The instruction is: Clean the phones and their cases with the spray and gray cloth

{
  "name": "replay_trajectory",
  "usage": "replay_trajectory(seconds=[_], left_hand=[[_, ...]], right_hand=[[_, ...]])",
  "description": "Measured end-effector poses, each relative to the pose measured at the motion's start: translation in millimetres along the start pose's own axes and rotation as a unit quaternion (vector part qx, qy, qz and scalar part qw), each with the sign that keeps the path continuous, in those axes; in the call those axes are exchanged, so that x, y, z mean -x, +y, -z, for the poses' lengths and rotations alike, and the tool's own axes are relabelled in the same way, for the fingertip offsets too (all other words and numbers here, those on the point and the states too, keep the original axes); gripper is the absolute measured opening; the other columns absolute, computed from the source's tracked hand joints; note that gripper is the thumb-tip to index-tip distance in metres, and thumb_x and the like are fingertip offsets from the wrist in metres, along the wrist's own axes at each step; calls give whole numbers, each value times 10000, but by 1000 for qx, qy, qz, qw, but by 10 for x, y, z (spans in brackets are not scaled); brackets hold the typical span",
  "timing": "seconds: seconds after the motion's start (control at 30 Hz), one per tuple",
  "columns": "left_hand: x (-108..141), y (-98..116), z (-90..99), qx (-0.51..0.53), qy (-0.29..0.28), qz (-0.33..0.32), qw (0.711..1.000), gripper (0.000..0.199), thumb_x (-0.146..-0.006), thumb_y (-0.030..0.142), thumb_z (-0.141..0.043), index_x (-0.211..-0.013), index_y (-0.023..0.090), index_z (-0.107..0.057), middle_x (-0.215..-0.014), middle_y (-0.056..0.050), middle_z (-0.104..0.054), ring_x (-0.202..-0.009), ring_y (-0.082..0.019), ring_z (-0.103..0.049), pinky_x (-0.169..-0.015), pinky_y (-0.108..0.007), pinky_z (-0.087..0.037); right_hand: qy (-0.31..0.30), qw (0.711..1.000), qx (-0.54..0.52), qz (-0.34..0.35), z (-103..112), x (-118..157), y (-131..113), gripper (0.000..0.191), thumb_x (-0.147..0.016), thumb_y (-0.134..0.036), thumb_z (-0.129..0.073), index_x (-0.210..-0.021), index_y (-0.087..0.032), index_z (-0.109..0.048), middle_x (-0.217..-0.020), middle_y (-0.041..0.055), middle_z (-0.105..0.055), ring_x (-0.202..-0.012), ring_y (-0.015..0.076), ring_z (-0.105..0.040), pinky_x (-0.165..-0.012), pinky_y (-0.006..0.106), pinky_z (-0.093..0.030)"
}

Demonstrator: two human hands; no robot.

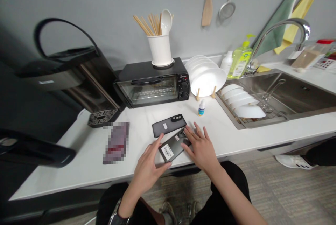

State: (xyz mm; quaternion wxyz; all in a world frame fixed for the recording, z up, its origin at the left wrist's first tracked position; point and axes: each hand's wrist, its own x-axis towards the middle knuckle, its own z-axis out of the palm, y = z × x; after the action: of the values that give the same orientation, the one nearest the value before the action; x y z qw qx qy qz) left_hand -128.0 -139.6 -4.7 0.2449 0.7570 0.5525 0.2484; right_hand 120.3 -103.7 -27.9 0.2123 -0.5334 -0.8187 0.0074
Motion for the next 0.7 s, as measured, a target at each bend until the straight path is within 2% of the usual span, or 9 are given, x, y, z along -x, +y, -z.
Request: replay_trajectory(seconds=[0.1,0.17,0.23,0.3,0.4,0.47,0.53,0.6,0.7], left_hand=[[1,-25,-13,3,1,-14,1000,976,-897,241,-732,-1671,339,-145,-1657,-79,-433,-1463,-309,-482,-1223,-535,-379],[4,-43,-23,5,3,-26,1000,982,-885,179,-706,-1674,326,-140,-1659,-83,-430,-1469,-299,-475,-1220,-516,-389],[9,-52,-30,4,3,-26,1000,1015,-858,119,-692,-1676,331,-129,-1662,-77,-427,-1474,-293,-470,-1221,-507,-390],[16,-44,-31,0,0,-13,1000,1038,-853,123,-706,-1675,356,-115,-1669,-60,-417,-1472,-291,-473,-1222,-510,-387],[19,-11,-18,2,-1,-4,1000,1045,-863,227,-774,-1669,387,-129,-1653,-39,-443,-1436,-293,-507,-1205,-502,-411],[12,9,-6,14,0,-8,1000,1062,-849,244,-806,-1666,398,-145,-1597,-29,-513,-1396,-283,-533,-1180,-479,-441],[-1,20,4,28,3,-11,1000,1084,-836,215,-814,-1666,405,-142,-1531,-23,-574,-1360,-271,-548,-1158,-463,-462],[-15,20,6,35,11,-11,999,1100,-835,189,-806,-1668,409,-121,-1496,-22,-597,-1340,-270,-553,-1147,-467,-470],[-22,3,-13,31,12,-14,999,1111,-849,178,-777,-1673,401,-66,-1493,-31,-598,-1346,-282,-541,-1148,-490,-463]], right_hand=[[-30,997,-47,59,-30,-92,-350,600,-1052,-510,-529,-1565,-204,-480,-1591,92,-503,-1578,359,-267,-1236,672,-287],[-52,988,-87,118,-28,-31,-587,665,-1032,-542,-559,-1592,-207,-435,-1599,94,-494,-1570,341,-297,-1258,644,-275],[-69,980,-107,152,-9,103,-699,700,-1026,-555,-566,-1617,-226,-386,-1615,78,-473,-1568,322,-306,-1269,627,-270],[-75,981,-97,147,15,256,-634,667,-1044,-519,-546,-1628,-254,-361,-1626,46,-458,-1577,310,-288,-1264,623,-290],[-48,994,-46,90,28,381,-287,599,-1073,-442,-504,-1632,-291,-348,-1630,19,-450,-1588,309,-255,-1250,636,-301],[-19,999,-10,49,12,335,-37,575,-1079,-427,-485,-1625,-293,-366,-1628,21,-452,-1592,326,-236,-1243,663,-286],[1,1000,12,26,-13,203,104,566,-1080,-437,-477,-1614,-268,-397,-1620,38,-463,-1594,342,-222,-1238,678,-278],[11,1000,18,17,-40,42,88,571,-1077,-456,-482,-1602,-239,-422,-1610,63,-477,-1592,354,-224,-1230,681,-287],[4,999,0,33,-77,-119,-187,582,-1066,-468,-506,-1589,-222,-445,-1607,82,-479,-1587,365,-236,-1219,680,-310]])
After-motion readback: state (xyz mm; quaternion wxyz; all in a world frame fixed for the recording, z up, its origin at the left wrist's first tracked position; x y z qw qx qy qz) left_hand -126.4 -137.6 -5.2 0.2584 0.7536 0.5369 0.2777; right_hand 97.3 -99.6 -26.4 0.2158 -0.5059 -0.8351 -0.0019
